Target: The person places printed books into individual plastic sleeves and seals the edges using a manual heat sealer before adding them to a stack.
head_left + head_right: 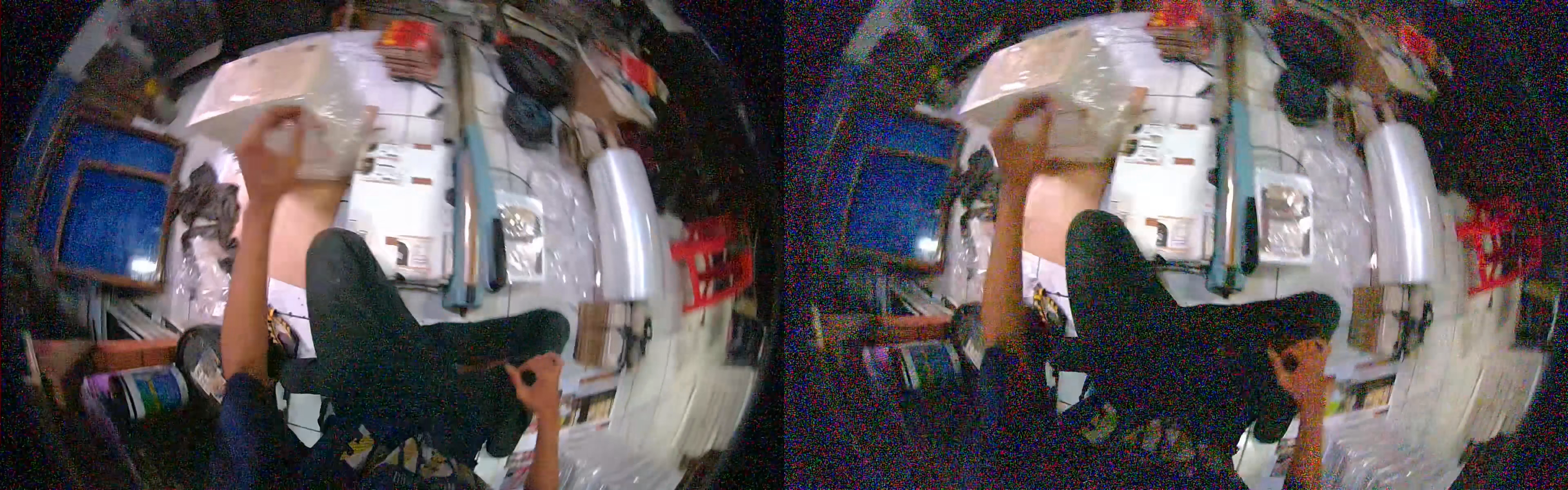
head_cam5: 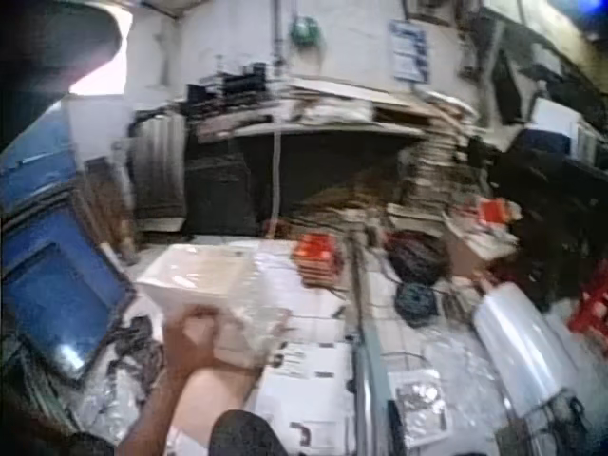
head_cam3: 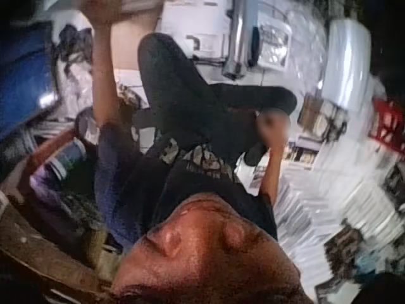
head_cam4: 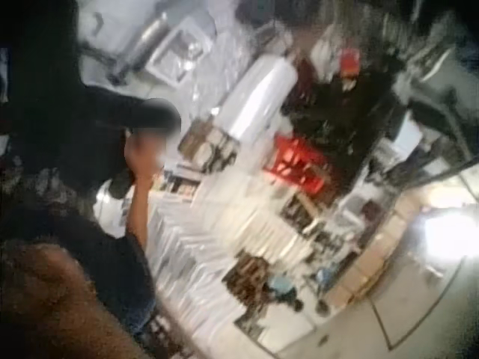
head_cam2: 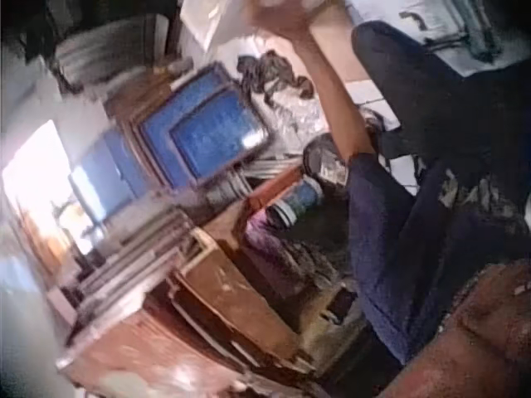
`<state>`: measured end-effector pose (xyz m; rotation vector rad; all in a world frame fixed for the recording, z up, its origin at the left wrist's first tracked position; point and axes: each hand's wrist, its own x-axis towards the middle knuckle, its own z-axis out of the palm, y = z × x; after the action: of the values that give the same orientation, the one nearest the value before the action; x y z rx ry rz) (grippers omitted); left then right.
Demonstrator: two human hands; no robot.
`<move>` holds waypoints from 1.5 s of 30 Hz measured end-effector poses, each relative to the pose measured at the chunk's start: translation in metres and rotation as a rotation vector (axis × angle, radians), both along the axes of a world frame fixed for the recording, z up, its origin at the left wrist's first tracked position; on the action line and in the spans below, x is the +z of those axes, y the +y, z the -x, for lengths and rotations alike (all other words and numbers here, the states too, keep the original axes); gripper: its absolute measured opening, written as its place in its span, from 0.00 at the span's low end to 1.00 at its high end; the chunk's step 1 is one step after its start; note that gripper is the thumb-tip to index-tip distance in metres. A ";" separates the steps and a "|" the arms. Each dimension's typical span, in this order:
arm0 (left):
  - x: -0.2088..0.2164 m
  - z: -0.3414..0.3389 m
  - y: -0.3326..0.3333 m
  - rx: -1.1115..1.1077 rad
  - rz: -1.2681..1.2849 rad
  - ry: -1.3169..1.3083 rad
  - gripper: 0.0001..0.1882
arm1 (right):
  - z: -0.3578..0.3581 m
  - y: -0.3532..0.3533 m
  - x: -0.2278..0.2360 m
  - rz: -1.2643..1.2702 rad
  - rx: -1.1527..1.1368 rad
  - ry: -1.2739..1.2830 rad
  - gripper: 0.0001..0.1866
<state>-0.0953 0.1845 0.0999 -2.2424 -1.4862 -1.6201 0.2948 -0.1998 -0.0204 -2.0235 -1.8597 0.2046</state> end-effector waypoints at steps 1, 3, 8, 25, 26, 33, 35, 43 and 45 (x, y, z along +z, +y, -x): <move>0.010 0.031 0.022 0.065 -0.056 0.038 0.19 | -0.001 0.000 -0.006 -0.023 0.029 -0.012 0.15; 0.022 0.060 0.057 0.131 -0.067 0.215 0.32 | -0.003 -0.003 -0.009 -0.078 -0.012 -0.025 0.15; -0.009 0.075 0.102 0.052 0.244 0.811 0.56 | 0.008 0.004 0.011 0.117 -0.014 0.014 0.14; 0.006 0.021 -0.060 -0.100 -0.329 0.245 0.17 | 0.198 0.220 0.099 0.274 0.330 1.702 0.37; 0.008 0.017 -0.074 -0.089 -0.347 0.257 0.17 | 0.199 0.227 0.108 0.270 0.326 1.876 0.42; -0.015 -0.001 -0.177 -0.019 -0.282 0.210 0.14 | 0.199 0.218 0.147 0.292 0.335 2.149 0.29; -0.026 -0.010 -0.197 -0.080 -0.211 0.184 0.12 | 0.201 0.207 0.147 0.282 0.226 1.921 0.27; -0.050 -0.051 -0.256 -0.253 0.136 0.230 0.19 | 0.169 0.171 0.078 0.316 -0.011 1.430 0.26; -0.046 -0.049 -0.267 -0.387 0.514 0.419 0.30 | 0.162 0.164 0.056 0.403 -0.133 1.392 0.25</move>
<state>-0.0468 -0.0825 0.0542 -3.0508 -1.5421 -0.7609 0.1328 -0.0362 0.0353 -1.4111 -0.7852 1.5506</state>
